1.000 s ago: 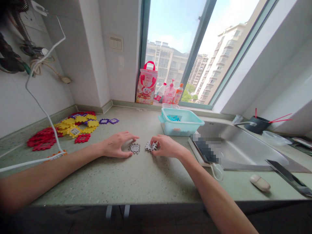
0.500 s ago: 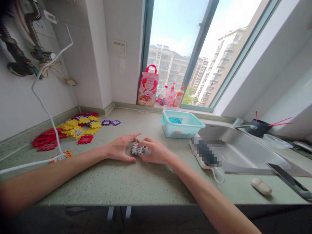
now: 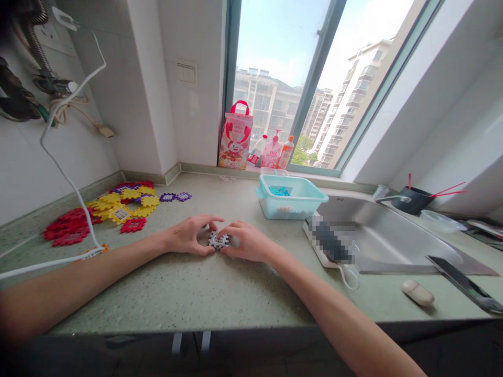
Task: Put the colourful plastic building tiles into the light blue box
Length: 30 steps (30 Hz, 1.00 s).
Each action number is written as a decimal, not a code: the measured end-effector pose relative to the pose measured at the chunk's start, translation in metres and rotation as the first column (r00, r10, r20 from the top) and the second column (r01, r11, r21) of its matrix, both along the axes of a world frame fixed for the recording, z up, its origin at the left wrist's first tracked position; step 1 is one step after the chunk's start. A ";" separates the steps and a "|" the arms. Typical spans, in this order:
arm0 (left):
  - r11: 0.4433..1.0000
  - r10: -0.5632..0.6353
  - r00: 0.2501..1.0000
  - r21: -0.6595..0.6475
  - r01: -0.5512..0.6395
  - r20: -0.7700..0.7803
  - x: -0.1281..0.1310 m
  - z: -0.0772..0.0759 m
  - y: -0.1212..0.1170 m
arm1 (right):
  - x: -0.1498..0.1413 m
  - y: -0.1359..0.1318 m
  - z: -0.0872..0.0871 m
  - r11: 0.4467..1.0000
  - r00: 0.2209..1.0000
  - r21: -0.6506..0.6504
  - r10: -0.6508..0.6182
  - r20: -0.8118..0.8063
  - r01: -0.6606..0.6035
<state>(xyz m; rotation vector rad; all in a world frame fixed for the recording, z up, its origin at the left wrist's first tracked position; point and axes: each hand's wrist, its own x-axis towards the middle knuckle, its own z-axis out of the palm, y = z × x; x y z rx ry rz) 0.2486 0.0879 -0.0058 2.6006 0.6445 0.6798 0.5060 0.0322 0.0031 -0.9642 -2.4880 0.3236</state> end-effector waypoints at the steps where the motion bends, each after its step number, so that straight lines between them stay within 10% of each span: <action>1: 1.000 0.000 1.000 -0.006 0.000 0.006 0.000 -0.001 0.000 | 0.000 0.000 -0.001 1.000 1.000 0.011 -0.003 0.005 0.003; 13: 0.991 0.009 1.000 0.132 -0.008 -0.005 0.001 0.009 -0.005 | 0.041 0.010 0.035 0.899 0.977 0.384 -0.199 -0.072 0.212; 19: 0.995 0.070 0.992 0.079 -0.062 -0.105 0.002 0.007 -0.004 | 0.120 0.020 0.066 0.576 0.691 0.396 -0.498 -0.524 0.715; 24: 0.992 0.072 0.983 0.117 -0.052 -0.172 0.003 0.008 -0.003 | 0.152 0.027 0.063 0.301 0.459 0.347 -0.607 -0.648 0.888; 30: 0.988 0.052 0.981 0.155 -0.023 -0.185 0.002 0.007 0.000 | 0.159 0.031 0.053 0.250 0.417 0.389 -0.796 -0.440 0.887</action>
